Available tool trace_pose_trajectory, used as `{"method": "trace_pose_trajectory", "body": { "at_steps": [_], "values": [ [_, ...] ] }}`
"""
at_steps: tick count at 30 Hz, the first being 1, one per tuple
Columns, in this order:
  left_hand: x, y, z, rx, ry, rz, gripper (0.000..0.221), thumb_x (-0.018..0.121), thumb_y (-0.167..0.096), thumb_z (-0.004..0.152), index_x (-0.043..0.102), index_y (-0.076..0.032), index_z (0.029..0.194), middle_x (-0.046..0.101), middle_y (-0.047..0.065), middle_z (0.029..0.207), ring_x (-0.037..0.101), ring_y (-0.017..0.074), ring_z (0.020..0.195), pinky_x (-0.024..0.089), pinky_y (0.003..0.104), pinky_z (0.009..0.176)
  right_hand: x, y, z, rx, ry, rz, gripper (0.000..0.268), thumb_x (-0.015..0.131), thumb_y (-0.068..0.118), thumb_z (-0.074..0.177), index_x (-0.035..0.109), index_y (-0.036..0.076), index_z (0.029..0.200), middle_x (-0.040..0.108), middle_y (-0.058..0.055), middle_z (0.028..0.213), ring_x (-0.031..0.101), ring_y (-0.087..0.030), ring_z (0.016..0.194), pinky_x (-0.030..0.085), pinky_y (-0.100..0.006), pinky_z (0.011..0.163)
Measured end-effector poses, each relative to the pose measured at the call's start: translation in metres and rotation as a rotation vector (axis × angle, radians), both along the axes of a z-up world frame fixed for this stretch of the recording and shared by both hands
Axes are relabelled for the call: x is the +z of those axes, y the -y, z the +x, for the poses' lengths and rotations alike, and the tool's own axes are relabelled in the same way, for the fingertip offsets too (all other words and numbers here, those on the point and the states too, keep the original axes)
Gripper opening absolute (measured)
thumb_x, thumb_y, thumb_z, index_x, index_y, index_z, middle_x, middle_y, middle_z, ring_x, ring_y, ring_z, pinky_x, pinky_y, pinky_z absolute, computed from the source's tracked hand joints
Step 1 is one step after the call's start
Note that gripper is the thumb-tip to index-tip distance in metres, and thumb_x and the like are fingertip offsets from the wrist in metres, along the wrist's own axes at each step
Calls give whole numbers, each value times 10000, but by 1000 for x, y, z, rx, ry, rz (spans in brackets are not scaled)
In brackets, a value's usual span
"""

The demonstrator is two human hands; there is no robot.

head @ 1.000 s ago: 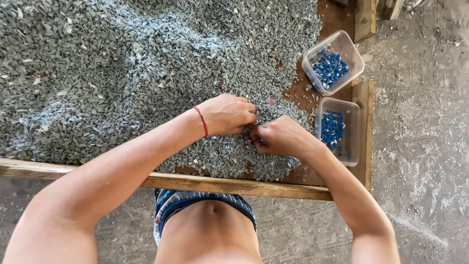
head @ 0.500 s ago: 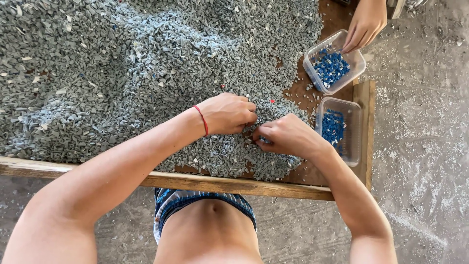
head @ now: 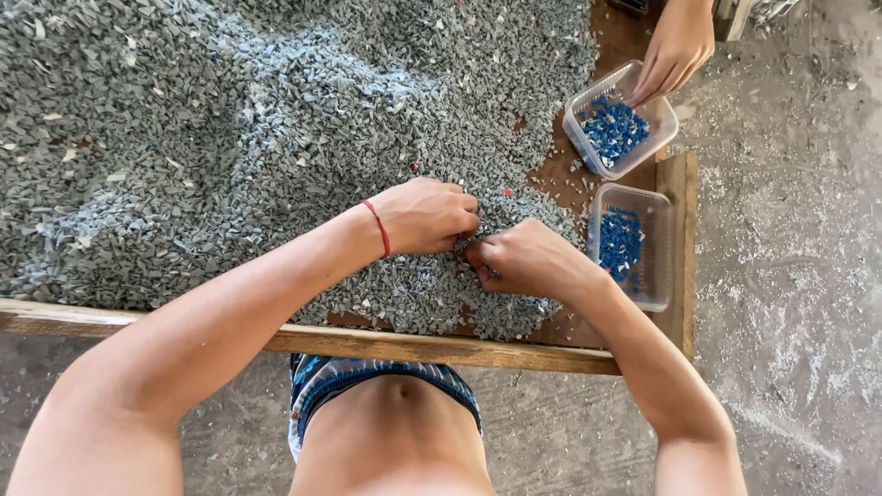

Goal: Sorting small blue plastic fragments from a large pile of shredded grey plastic into containers.

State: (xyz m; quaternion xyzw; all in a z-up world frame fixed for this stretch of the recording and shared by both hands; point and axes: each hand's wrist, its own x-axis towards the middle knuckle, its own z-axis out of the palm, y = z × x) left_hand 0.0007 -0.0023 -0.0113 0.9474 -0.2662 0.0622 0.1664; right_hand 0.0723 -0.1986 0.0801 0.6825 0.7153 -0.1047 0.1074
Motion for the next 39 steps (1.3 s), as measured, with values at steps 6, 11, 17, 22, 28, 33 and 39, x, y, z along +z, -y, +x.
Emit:
{"method": "trace_pose_trajectory", "body": {
  "at_steps": [6,11,17,22,28,33,39],
  "values": [
    [-2,0,0,-4,-6,-8,168,608,-213,796,642,-166,954,608,7,952,652,253,937,589,432,800,5,4,4,-20,-100,69,116,655,301,842,681,189,828,695,18,660,715,-183,637,572,-343,574],
    [-5,0,2,-2,-19,-17,179,613,-212,791,636,-166,962,616,14,957,655,262,937,589,443,802,10,6,5,-6,-94,140,137,671,302,847,671,166,825,675,-1,644,702,-202,613,555,-348,536],
    [-7,1,4,-4,-25,-11,156,608,-215,794,642,-169,939,607,6,945,652,249,935,589,427,794,8,6,4,32,-64,137,157,660,299,863,671,157,799,646,3,622,690,-208,609,554,-365,536],
    [-5,2,2,7,-18,3,141,611,-208,792,645,-168,923,607,1,933,653,237,929,587,418,787,-2,7,2,62,-13,140,154,639,280,874,649,165,772,632,16,613,684,-198,612,548,-355,532],
    [-11,4,2,14,31,34,148,602,-197,798,650,-172,935,616,2,928,657,238,924,590,410,781,-9,6,-1,53,58,62,141,652,296,848,677,184,766,641,28,613,681,-187,604,552,-347,548],
    [-5,4,0,0,13,37,175,619,-197,804,668,-176,971,624,-5,939,662,229,922,589,401,791,-6,4,-1,10,-5,19,128,645,308,849,694,192,830,693,9,644,710,-194,614,567,-367,566],
    [-6,6,-3,40,135,91,154,649,-255,773,659,-209,919,624,-24,934,670,217,881,589,401,755,-10,14,12,-51,-51,133,174,692,372,767,631,222,832,642,-16,592,692,-280,590,549,-450,542]
  ]
}}
